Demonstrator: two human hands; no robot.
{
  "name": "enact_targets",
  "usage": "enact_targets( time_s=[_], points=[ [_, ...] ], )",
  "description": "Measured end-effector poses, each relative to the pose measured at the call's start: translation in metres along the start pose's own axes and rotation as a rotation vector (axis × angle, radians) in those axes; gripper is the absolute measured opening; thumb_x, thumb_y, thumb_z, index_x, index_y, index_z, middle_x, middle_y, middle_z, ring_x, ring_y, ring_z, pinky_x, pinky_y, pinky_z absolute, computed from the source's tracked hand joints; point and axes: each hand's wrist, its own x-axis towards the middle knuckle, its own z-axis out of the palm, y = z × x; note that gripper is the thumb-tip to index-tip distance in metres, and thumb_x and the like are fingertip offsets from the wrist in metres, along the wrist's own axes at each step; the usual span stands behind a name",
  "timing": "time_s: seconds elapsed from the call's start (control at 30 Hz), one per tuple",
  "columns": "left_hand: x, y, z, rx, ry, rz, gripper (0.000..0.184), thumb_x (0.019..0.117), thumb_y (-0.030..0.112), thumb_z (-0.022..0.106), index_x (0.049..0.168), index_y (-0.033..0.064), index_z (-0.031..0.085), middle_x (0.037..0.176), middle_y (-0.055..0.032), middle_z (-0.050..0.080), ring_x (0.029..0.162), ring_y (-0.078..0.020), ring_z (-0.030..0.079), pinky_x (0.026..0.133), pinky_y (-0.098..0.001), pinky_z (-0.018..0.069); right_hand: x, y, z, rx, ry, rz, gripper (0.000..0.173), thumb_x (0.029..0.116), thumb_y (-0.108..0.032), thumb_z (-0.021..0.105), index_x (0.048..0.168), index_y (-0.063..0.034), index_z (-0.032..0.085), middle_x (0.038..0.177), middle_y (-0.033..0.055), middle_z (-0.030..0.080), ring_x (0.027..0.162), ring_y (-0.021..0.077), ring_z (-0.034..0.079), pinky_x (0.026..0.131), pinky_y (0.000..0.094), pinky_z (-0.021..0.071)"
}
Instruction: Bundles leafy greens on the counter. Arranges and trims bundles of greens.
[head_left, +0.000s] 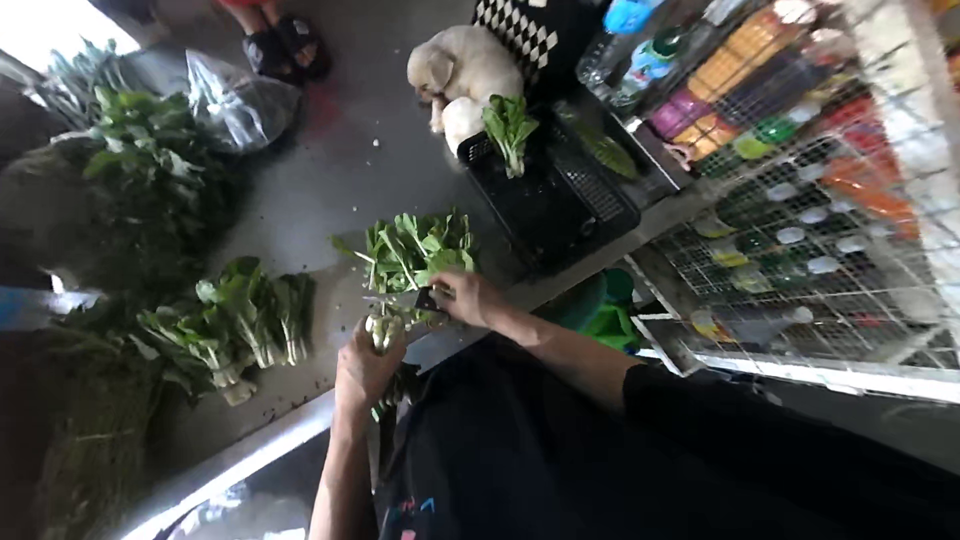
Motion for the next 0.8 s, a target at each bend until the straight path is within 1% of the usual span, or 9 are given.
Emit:
enact_targets(
  time_s=[0.07,0.13,0.23,0.3,0.37,0.47,0.6,0.7,0.8],
  points=[
    [-0.004,-0.007,-0.001,0.011,0.013,-0.024,0.043,0.0878,0.034,0.077,0.117,0.0032,0.067,0.092,-0.0132,0.071,0.085,-0.0264,0.07,0.08,-0.0536,0.0556,-0.003,0.021,-0.014,-0.008,0.205,-0.01,0.024,0.1013,-0.017,0.061,0.117,-0.003,0.072,0.114,0.0152,0.071,0.105,0.0265,0.07,0.096,0.0451,0.0571],
    [-0.01,-0.02,0.002,-0.004,0.048,-0.05,0.042,0.0862,0.035,0.076,0.113,0.0035,0.068,0.088,-0.0112,0.07,0.08,-0.0244,0.068,0.075,-0.0526,0.0552,-0.006,0.054,-0.031,-0.113,0.318,0.073,0.022,0.1001,-0.015,0.061,0.114,-0.0033,0.073,0.115,0.0154,0.072,0.107,0.0274,0.07,0.097,0.0457,0.0567],
    [-0.02,-0.036,0.01,-0.019,0.07,-0.097,0.044,0.0841,0.037,0.075,0.112,0.0045,0.068,0.088,-0.0103,0.069,0.08,-0.0233,0.068,0.074,-0.0522,0.0543,-0.014,0.096,-0.044,-0.307,0.13,0.259,0.029,0.0993,-0.014,0.064,0.125,0.0,0.068,0.123,0.023,0.066,0.115,0.0389,0.065,0.101,0.0556,0.0528],
    [-0.023,-0.036,0.016,0.007,0.059,-0.116,0.046,0.0838,0.039,0.076,0.113,0.0036,0.068,0.089,-0.0121,0.069,0.081,-0.0268,0.068,0.074,-0.055,0.0539,-0.013,0.104,-0.036,-0.397,-0.014,0.355,0.03,0.0988,-0.016,0.064,0.123,0.0016,0.067,0.125,0.0244,0.064,0.114,0.0407,0.065,0.098,0.0573,0.0541],
    [-0.023,-0.03,0.023,0.023,0.056,-0.112,0.048,0.0826,0.041,0.076,0.112,0.003,0.068,0.088,-0.0128,0.069,0.081,-0.0289,0.068,0.074,-0.0565,0.0534,-0.007,0.111,-0.023,-0.42,-0.012,0.389,0.029,0.0999,-0.013,0.061,0.124,0.0034,0.065,0.129,0.0258,0.061,0.11,0.04,0.067,0.094,0.0546,0.0568],
    [-0.025,-0.013,0.027,0.017,0.061,-0.094,0.046,0.0834,0.038,0.075,0.111,0.0024,0.069,0.086,-0.012,0.07,0.079,-0.027,0.068,0.073,-0.0548,0.0536,0.007,0.122,-0.013,-0.398,0.018,0.395,0.031,0.1033,-0.008,0.054,0.131,0.0066,0.057,0.139,0.0281,0.053,0.12,0.0392,0.064,0.1,0.0486,0.0551],
    [-0.029,-0.007,0.027,-0.007,0.058,-0.118,0.042,0.0851,0.038,0.075,0.108,0.0033,0.068,0.084,-0.009,0.069,0.076,-0.0219,0.067,0.071,-0.0494,0.0539,0.012,0.134,-0.014,-0.304,-0.023,0.313,0.028,0.1002,-0.011,0.06,0.119,0.0097,0.063,0.131,0.0287,0.058,0.123,0.0411,0.06,0.103,0.0533,0.0511],
    [-0.032,-0.013,0.032,-0.02,0.08,-0.138,0.041,0.0848,0.037,0.075,0.109,0.0043,0.068,0.085,-0.0084,0.069,0.078,-0.0209,0.068,0.073,-0.0488,0.0548,0.002,0.132,-0.022,-0.129,0.05,0.252,0.022,0.0948,-0.014,0.069,0.11,0.0016,0.067,0.11,0.0224,0.067,0.101,0.0373,0.068,0.089,0.0569,0.0561],
    [-0.039,-0.018,0.041,-0.058,0.109,-0.179,0.04,0.0843,0.035,0.075,0.109,0.0037,0.068,0.084,-0.0081,0.069,0.077,-0.0197,0.067,0.072,-0.0472,0.0543,-0.006,0.104,-0.039,0.069,0.069,0.323,0.023,0.0972,-0.017,0.071,0.114,-0.002,0.064,0.102,0.0177,0.071,0.093,0.032,0.07,0.084,0.0546,0.0567]
  ],
)
